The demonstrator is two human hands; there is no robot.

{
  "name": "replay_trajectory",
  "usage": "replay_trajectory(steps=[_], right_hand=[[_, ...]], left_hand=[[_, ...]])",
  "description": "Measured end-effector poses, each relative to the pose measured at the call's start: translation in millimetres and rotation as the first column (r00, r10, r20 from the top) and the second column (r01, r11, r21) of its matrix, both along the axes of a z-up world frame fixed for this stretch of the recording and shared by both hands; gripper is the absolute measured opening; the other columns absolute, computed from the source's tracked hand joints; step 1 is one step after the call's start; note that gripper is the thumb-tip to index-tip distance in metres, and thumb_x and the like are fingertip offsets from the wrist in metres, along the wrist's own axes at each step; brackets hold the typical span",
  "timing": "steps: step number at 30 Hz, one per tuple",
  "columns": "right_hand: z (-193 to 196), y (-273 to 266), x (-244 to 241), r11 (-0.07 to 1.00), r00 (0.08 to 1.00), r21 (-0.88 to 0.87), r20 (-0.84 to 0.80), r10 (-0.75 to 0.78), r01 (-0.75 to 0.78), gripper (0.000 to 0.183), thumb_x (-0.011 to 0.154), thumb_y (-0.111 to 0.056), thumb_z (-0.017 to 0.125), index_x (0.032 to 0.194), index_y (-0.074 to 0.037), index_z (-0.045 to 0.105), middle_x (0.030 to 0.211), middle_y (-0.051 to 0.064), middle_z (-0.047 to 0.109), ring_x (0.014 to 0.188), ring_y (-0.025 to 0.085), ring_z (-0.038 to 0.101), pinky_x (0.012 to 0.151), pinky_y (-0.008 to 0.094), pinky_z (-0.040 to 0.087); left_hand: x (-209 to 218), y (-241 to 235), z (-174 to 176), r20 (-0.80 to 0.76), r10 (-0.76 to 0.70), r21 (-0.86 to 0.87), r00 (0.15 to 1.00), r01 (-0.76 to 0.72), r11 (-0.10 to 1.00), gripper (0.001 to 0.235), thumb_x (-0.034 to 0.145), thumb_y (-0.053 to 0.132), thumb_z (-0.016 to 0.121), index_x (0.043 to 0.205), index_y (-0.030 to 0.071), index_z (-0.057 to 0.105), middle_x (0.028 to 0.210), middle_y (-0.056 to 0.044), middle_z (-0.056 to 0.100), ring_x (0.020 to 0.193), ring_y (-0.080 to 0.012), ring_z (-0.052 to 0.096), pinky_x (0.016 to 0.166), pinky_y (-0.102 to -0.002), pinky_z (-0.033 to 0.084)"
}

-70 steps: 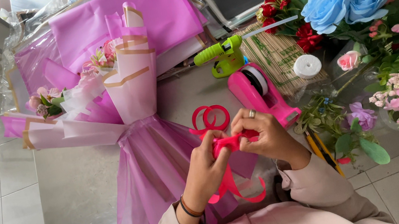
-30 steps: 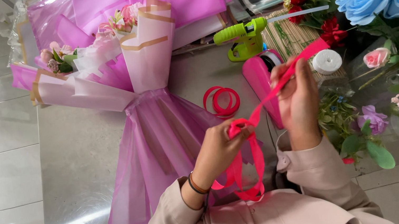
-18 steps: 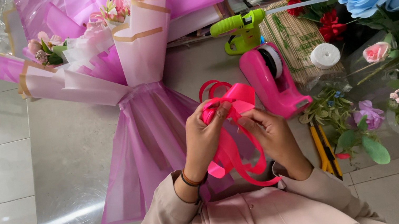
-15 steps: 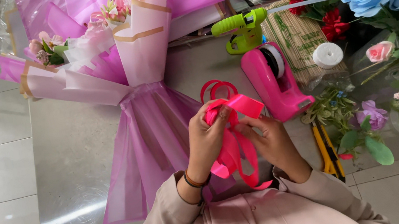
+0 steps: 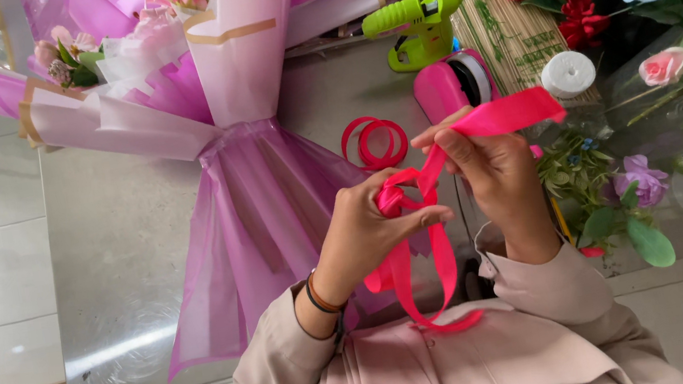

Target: The person cuts a pink ribbon, ties it around the base of a wrapped flower bouquet, and uses a hot glue gun to secure the ribbon in place. The person then trims the ribbon ends with scissors.

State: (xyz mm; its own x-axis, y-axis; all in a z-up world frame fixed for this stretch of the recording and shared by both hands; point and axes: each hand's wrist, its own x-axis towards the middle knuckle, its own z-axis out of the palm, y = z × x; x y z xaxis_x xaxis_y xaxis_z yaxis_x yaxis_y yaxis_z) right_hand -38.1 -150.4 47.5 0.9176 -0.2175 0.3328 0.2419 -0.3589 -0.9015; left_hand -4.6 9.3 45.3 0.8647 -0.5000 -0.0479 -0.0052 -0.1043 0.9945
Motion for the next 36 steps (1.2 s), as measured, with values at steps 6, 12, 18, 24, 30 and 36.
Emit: replay_trajectory(steps=[6,12,18,24,30,36], right_hand=[[4.8,6.9,2.4,0.981,0.997,0.179,-0.049,-0.065,0.073,0.029,0.095,-0.023,0.049,0.094,-0.001,0.067,0.051,0.011,0.052,0.04,0.011,0.041,0.035,0.02,0.037],[11.5,0.7,8.4,0.944,0.991,0.325,0.099,-0.087,0.05,0.03,0.099,-0.016,0.045,0.091,0.01,0.059,0.07,0.021,0.059,0.045,0.014,0.053,0.038,0.024,0.048],[-2.5,-0.8,1.5,0.955,0.997,0.295,0.072,0.012,-0.032,0.047,0.092,-0.031,0.053,0.117,0.008,0.051,0.099,0.02,0.058,0.072,0.013,0.058,0.062,0.025,0.052],[-40.6,-1.5,-21.8,0.937,0.965,0.29,-0.113,0.235,-0.195,0.047,0.086,-0.024,0.061,0.12,0.007,0.052,0.105,0.018,0.059,0.094,0.018,0.059,0.082,0.033,0.051],[-79.2,-7.2,-37.0,0.978,0.947,0.181,-0.282,0.152,-0.103,0.014,0.086,-0.016,0.065,0.079,-0.004,0.068,0.062,0.007,0.057,0.06,0.008,0.051,0.058,0.025,0.045],[-42.2,-4.4,-34.5,0.988,0.911,0.007,-0.385,0.146,-0.156,0.016,0.085,-0.024,0.066,0.087,-0.008,0.068,0.07,0.01,0.064,0.07,0.015,0.06,0.072,0.036,0.051]], left_hand=[[-1.8,-2.4,-7.5,-0.062,-0.049,0.068,0.997,0.053,0.996,0.02,0.067,0.024,0.079,0.078,0.012,0.067,0.044,-0.003,0.05,0.048,-0.0092,0.045,0.048,-0.021,0.037],[-6.4,-11.2,-36.4,-0.049,-0.127,0.205,0.991,0.135,0.969,0.02,0.065,0.018,0.076,0.063,0.007,0.059,0.044,-0.009,0.051,0.044,-0.0173,0.046,0.046,-0.029,0.041],[-1.2,-8.5,-24.0,-0.114,-0.044,0.077,0.992,0.053,0.996,0.014,0.065,0.014,0.073,0.062,0.01,0.061,0.046,-0.005,0.051,0.048,-0.0122,0.047,0.048,-0.026,0.04],[6.5,-3.6,-20.3,-0.12,0.079,-0.034,0.99,-0.084,0.996,0.018,0.066,0.016,0.077,0.062,0.014,0.06,0.049,0.001,0.054,0.052,-0.0043,0.047,0.049,-0.02,0.04],[3.6,-3.4,1.5,-0.089,0.066,-0.126,0.994,-0.077,0.989,0.013,0.07,0.018,0.078,0.075,0.012,0.067,0.063,-0.004,0.065,0.063,-0.0063,0.053,0.06,-0.022,0.047],[2.4,-1.7,-9.4,-0.008,0.067,-0.047,0.998,-0.067,0.997,0.016,0.076,0.021,0.074,0.081,0.008,0.067,0.071,-0.011,0.07,0.062,-0.0176,0.065,0.06,-0.029,0.051]])
